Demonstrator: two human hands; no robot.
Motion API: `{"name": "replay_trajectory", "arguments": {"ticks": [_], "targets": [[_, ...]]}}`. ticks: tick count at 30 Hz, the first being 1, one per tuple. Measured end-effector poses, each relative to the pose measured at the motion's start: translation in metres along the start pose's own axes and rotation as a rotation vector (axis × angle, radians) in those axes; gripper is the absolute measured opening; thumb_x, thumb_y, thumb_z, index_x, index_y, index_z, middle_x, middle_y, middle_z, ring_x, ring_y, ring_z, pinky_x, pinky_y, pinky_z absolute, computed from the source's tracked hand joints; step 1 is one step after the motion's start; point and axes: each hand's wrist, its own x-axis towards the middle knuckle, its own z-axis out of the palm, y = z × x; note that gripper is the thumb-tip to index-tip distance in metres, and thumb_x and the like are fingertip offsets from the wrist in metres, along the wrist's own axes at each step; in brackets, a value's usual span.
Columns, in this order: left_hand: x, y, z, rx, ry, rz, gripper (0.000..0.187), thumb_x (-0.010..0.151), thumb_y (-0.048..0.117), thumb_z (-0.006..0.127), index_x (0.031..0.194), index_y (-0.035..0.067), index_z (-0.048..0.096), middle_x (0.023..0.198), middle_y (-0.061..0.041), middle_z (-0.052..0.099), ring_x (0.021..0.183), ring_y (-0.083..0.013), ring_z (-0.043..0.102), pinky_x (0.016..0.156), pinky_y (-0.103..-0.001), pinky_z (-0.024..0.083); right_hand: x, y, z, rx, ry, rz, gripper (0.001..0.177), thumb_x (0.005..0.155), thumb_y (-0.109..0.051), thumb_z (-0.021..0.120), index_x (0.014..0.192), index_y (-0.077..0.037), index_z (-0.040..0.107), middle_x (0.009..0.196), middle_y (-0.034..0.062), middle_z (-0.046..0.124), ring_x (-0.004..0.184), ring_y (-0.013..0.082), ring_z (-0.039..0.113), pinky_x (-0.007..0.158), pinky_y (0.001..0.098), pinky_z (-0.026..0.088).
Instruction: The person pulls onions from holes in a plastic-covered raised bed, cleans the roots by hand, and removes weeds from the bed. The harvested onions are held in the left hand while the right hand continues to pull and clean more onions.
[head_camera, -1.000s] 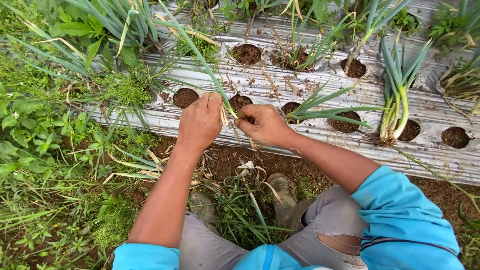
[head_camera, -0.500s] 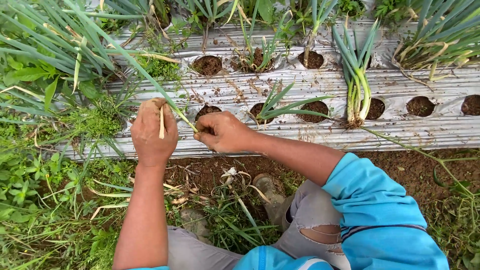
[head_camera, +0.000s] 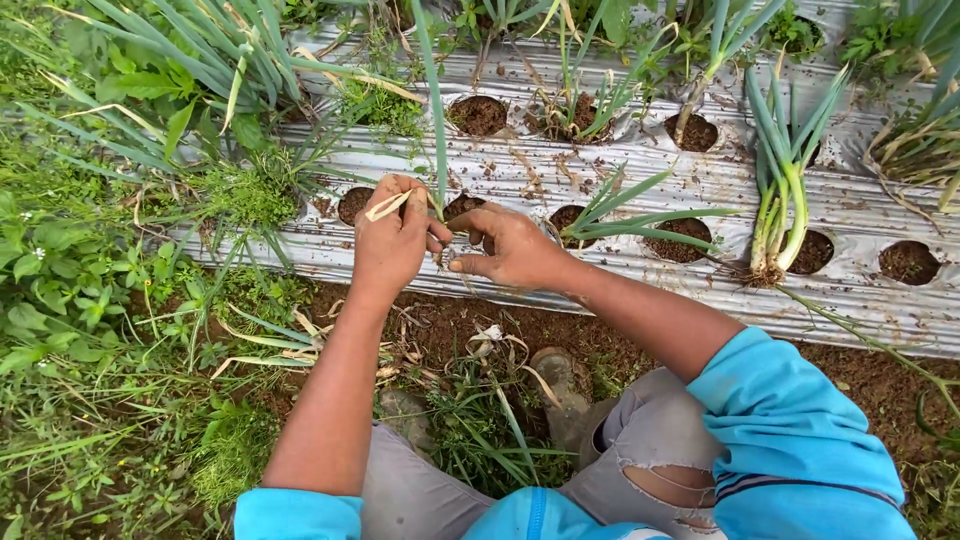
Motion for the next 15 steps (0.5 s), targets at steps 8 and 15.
{"name": "replay_trajectory", "arguments": {"ticks": [8, 15], "targets": [[0.008, -0.018, 0.006, -0.468, -0.063, -0.110, 0.018, 0.110, 0.012, 0.032, 0.108, 0.003, 0.047, 0.096, -0.023, 0.072, 0.073, -0.0258, 0.078, 0.064, -0.024, 0.068, -0.001, 0.031, 0.028, -0.032, -0.069, 0.053, 0.030, 0.094, -0.016, 0.077, 0.112, 0.008, 0.069, 0.093, 0.0212, 0.065, 0.085, 0.0339, 0.067, 0.080, 0.0451, 0.055], [0.012, -0.050, -0.027, 0.695, 0.196, 0.679, 0.012, 0.102, 0.008, 0.056, 0.109, -0.001, 0.059, 0.087, -0.022, 0.064, 0.072, -0.0425, 0.072, 0.057, -0.049, 0.061, 0.000, 0.010, 0.018, -0.145, -0.180, 0.084, 0.018, 0.096, -0.012, 0.072, 0.090, 0.005, 0.070, 0.083, 0.0181, 0.064, 0.079, 0.0319, 0.068, 0.078, 0.0448, 0.055]]}}
